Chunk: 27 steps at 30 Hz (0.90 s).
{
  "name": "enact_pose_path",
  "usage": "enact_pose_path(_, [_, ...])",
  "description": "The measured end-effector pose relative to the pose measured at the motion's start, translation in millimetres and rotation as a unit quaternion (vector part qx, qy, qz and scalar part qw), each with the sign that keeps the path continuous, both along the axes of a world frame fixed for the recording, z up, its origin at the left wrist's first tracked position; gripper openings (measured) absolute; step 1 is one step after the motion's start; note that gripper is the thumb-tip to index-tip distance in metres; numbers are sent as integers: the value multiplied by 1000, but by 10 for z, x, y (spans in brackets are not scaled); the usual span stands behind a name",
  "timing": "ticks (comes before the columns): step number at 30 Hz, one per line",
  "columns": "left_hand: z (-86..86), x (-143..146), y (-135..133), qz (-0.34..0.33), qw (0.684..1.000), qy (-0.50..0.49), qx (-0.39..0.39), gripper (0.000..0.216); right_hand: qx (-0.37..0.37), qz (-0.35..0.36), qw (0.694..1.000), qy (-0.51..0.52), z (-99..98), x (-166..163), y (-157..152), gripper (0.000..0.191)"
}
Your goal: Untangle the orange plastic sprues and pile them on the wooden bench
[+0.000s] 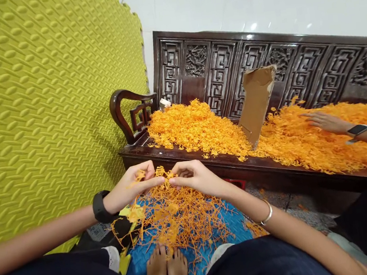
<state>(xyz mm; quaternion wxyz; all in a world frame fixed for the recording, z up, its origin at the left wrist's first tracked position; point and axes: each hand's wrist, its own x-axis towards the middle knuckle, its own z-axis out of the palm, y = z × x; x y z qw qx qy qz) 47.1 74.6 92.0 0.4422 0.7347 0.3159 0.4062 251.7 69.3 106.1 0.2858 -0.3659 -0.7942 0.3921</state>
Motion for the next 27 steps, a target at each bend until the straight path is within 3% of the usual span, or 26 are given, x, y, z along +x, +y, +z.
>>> enact_pose_path(3, [-33, -3, 13, -40, 998, 5, -38, 28, 49, 7, 998, -47, -2, -47, -54, 24])
enact_pose_path(6, [-40, -13, 15, -83, 994, 57, -49, 37, 93, 6, 993, -79, -2, -77, -78, 23])
enact_pose_path(9, [-16, -30, -5, -119, 986, 105, -48, 21, 138, -3, 986, -92, 16, -67, -80, 23])
enact_pose_path(13, [29, -55, -44, -144, 983, 114, -32, 33, 162, -1, 981, -108, 66, -9, -104, 21])
enact_pose_path(19, [10, -48, -54, -270, 939, 203, 69, 30, 170, 157, 959, -162, 62, -2, -151, 21])
enact_pose_path(22, [-7, -98, -55, -312, 910, 254, 98, 33, 179, 192, 933, -247, 69, 124, -117, 22])
enact_pose_path(24, [2, -187, -52, -325, 899, 275, 106, 35, 193, 140, 925, -296, 103, 322, -88, 25])
enact_pose_path(27, [17, -337, -20, -262, 925, 257, 101, 35, 239, -33, 937, -253, 173, 660, -93, 21])
